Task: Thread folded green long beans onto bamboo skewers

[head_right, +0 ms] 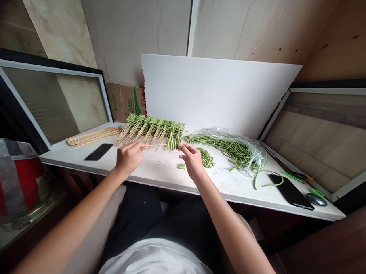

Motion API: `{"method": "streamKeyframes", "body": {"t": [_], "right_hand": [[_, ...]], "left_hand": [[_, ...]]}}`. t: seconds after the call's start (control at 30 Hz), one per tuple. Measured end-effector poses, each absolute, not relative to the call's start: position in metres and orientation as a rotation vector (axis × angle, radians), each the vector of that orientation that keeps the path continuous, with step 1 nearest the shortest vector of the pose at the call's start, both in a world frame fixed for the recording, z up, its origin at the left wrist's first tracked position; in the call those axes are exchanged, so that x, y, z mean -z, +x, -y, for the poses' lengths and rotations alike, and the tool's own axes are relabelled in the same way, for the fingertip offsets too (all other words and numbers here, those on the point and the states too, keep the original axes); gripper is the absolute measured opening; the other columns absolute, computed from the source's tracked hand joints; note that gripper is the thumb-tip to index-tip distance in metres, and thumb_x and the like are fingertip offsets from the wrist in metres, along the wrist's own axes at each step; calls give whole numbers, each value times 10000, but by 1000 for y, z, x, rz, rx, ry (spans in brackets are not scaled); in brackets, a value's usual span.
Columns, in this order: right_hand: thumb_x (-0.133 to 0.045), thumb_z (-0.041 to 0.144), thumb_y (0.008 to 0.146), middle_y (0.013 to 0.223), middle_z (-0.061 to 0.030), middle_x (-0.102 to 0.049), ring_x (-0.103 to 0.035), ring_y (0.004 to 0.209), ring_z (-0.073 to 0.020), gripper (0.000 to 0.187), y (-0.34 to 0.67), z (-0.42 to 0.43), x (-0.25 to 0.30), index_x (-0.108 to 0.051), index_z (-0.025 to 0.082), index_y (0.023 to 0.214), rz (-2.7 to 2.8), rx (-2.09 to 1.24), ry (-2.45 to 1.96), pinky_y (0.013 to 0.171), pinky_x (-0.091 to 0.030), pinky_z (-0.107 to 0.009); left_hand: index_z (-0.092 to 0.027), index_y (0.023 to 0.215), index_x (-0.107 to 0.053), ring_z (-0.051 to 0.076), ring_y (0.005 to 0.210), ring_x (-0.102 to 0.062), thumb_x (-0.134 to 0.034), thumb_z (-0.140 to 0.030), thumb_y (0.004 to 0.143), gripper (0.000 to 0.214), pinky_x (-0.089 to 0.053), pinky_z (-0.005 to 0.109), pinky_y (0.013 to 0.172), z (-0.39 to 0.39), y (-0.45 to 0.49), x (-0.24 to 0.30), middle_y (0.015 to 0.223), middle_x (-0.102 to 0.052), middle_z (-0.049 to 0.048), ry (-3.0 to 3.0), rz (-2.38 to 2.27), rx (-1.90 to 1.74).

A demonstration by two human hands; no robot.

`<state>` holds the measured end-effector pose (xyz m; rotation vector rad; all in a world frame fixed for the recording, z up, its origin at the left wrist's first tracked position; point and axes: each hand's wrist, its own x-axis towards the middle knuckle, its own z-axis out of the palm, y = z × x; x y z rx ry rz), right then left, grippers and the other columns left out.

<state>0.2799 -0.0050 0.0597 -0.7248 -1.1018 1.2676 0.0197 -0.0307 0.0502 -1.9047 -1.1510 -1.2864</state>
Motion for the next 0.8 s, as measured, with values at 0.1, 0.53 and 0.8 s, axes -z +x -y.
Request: {"method": "streamKeyframes", "body": {"t": [0.1, 0.53, 0.8], "right_hand": [[-936, 450, 664, 1189, -75, -731, -645, 1087, -238, 297, 280, 4, -58, -795, 247, 829, 1073, -1267, -751, 629, -510, -268], [-874, 565, 743, 1166, -75, -743, -652, 1107, -258, 338, 283, -5, -50, -804, 261, 872, 1207, -1176, -790, 704, -523, -296], [-699, 527, 943, 1078, -132, -780, -649, 1071, -332, 316, 313, -40, -12, -832, 243, 976, 1885, -578, -1068, 944, -486, -446]], "left_hand": [[-191, 843, -767, 209, 791, -766, -489, 92, 786, 400, -529, 280, 639, 31, 20, -50, 840, -813, 20, -1918, 1114, 1267], [-200, 860, -773, 210, 808, -772, -509, 54, 804, 371, -554, 274, 654, 26, 17, -46, 858, -818, 33, -1927, 1215, 1256], [-213, 890, -774, 224, 840, -787, -573, -14, 857, 286, -555, 283, 651, 18, 5, -42, 913, -832, 21, -1901, 1311, 1321]]}}
